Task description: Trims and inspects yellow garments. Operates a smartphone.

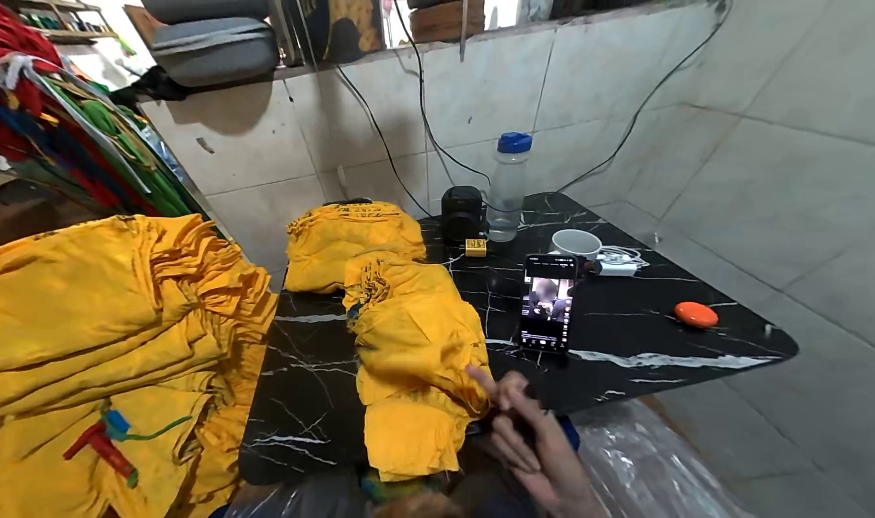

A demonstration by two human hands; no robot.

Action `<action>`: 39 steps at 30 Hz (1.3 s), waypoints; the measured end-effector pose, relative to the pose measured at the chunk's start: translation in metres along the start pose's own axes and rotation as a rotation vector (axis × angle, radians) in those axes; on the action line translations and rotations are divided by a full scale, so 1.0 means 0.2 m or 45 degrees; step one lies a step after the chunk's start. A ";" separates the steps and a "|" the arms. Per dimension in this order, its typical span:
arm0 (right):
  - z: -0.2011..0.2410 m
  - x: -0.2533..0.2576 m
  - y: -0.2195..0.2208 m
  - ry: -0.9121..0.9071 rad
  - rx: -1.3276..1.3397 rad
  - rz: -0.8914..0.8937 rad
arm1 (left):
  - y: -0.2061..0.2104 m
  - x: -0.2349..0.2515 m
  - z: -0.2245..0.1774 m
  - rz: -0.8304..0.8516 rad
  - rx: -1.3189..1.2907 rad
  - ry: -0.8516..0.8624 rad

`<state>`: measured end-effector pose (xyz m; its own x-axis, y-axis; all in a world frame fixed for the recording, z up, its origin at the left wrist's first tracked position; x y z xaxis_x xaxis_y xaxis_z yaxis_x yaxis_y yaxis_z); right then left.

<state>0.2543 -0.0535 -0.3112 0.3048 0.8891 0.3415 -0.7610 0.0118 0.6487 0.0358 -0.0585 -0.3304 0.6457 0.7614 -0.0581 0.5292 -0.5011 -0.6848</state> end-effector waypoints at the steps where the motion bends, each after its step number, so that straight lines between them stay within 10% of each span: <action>1: 0.05 0.01 0.00 -0.031 0.092 -0.007 | -0.01 0.01 0.02 -0.092 0.025 -0.032; 11: -0.16 -0.16 -0.08 -0.089 -1.328 0.351 | 0.00 0.14 0.17 -0.696 0.213 0.092; 18: -0.24 -0.21 -0.04 0.144 -1.080 0.345 | 0.02 0.11 0.14 -0.436 -0.023 0.212; 30: -0.23 -0.25 -0.06 0.203 -1.231 0.385 | -0.27 0.42 0.28 -0.766 0.246 -0.147; 39: -0.27 -0.26 -0.08 0.223 -1.290 0.381 | -0.31 0.71 0.29 -0.375 0.469 -0.355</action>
<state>0.2200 -0.0762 -0.3759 0.0018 0.9712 0.2384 -0.9367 0.0851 -0.3395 0.0626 0.1046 -0.3382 0.3022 0.9531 0.0182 0.4056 -0.1112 -0.9073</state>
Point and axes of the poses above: each hand's wrist, its own x-axis towards the middle knuckle, its own y-axis out of the palm, z = x × y, the point moved 2 cm from there along x, towards the middle knuckle, and after that the axes turned 15 degrees about -y, right-handed, at the moved point
